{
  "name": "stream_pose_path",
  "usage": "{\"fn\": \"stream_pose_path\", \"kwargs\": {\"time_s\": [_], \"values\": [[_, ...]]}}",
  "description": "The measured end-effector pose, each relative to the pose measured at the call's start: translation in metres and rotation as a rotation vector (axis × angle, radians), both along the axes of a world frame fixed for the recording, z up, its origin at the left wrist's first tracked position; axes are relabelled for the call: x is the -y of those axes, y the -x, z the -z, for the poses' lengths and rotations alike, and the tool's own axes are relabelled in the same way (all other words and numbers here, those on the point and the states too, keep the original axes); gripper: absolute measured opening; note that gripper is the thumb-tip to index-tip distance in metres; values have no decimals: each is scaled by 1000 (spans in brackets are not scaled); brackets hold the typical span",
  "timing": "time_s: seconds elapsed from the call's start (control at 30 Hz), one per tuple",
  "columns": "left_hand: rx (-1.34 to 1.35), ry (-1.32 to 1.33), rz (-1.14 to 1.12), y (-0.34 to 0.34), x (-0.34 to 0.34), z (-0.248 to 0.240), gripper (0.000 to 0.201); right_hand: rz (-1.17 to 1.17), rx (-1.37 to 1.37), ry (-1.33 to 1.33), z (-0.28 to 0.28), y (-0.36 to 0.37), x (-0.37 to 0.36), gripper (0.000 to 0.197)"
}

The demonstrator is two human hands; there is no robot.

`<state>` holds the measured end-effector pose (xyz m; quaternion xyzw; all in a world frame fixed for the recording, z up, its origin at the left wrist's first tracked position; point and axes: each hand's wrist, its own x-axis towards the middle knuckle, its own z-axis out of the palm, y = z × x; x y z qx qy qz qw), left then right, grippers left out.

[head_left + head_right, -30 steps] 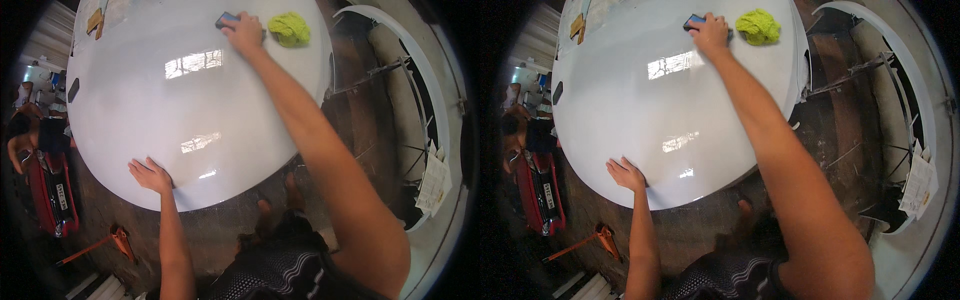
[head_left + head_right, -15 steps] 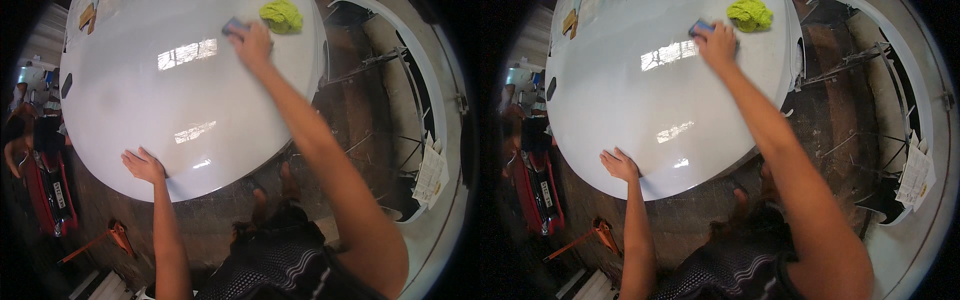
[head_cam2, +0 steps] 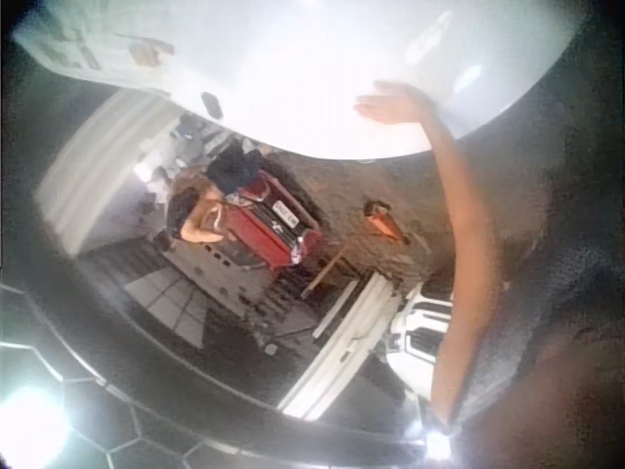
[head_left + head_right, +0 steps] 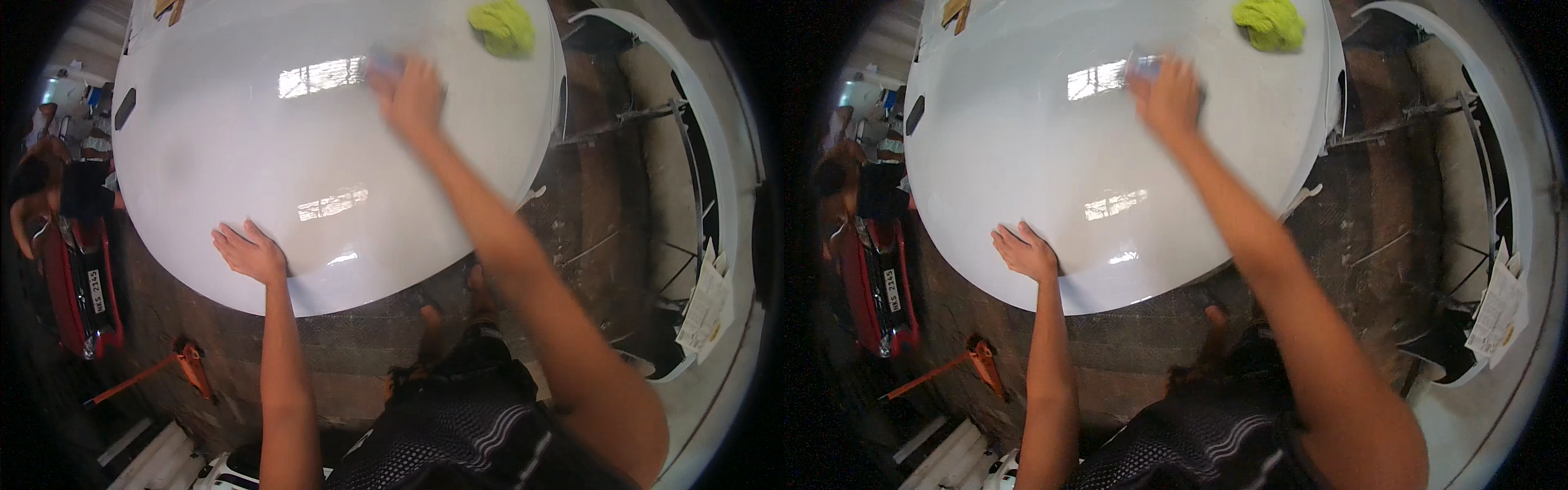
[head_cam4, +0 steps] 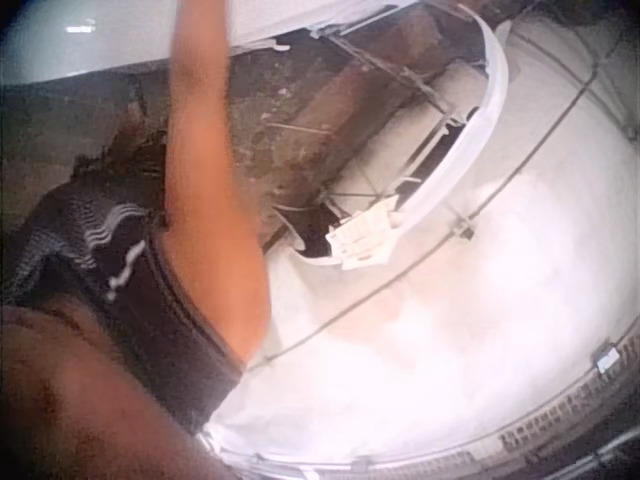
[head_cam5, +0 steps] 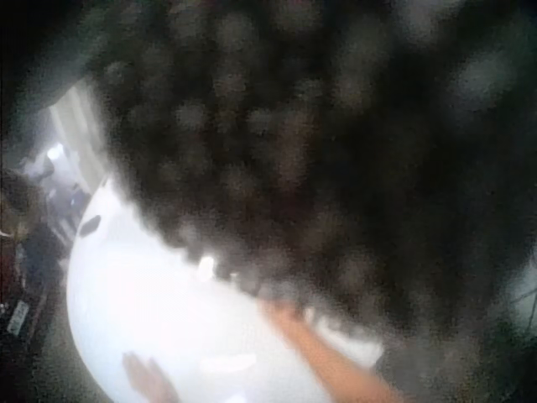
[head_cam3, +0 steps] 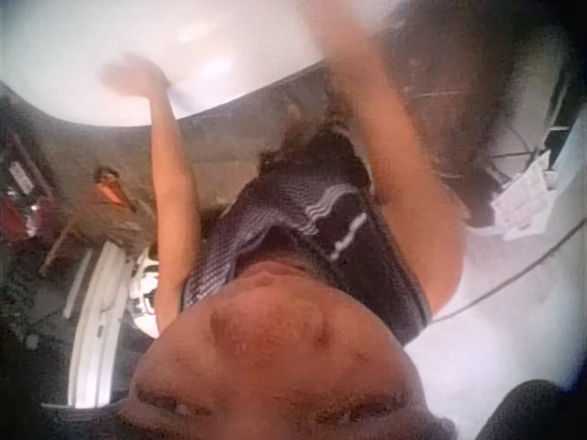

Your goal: The person uses a blue sanding block and a yellow cloth to rub and wipe the surface of a large white car hood. The person alternates between sanding and wiping the surface, moving across different areas of the hood.

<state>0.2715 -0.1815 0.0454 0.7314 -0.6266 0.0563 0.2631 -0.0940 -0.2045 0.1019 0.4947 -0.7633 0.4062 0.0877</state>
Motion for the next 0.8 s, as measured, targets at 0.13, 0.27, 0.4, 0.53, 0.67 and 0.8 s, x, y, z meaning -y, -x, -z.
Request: {"fn": "stream_pose_path", "kwargs": {"time_s": [0.13, 0.27, 0.4, 0.53, 0.67, 0.8], "values": [[17, 13, 6, -3, -2, -3, 66, -573, -205, -64, 44, -101, -130, 38], [31, 35, -10, -7, 1, -1, 66, -228, -404, -166, 19, 7, -72, 25], [-5, -23, 4, 12, 0, 4, 66, -1, -150, 115, -12, 123, -17, 24], [11, -4, -22, 1, -1, -2, 65, -231, -169, -57, 42, -17, -163, 33], [32, 56, 19, -17, 5, 6, 65, -398, 49, -212, 31, 15, -149, 34], [7, 2, 51, 9, 3, 11, 65, -10, -181, 68, -19, 137, -20, 34]]}}
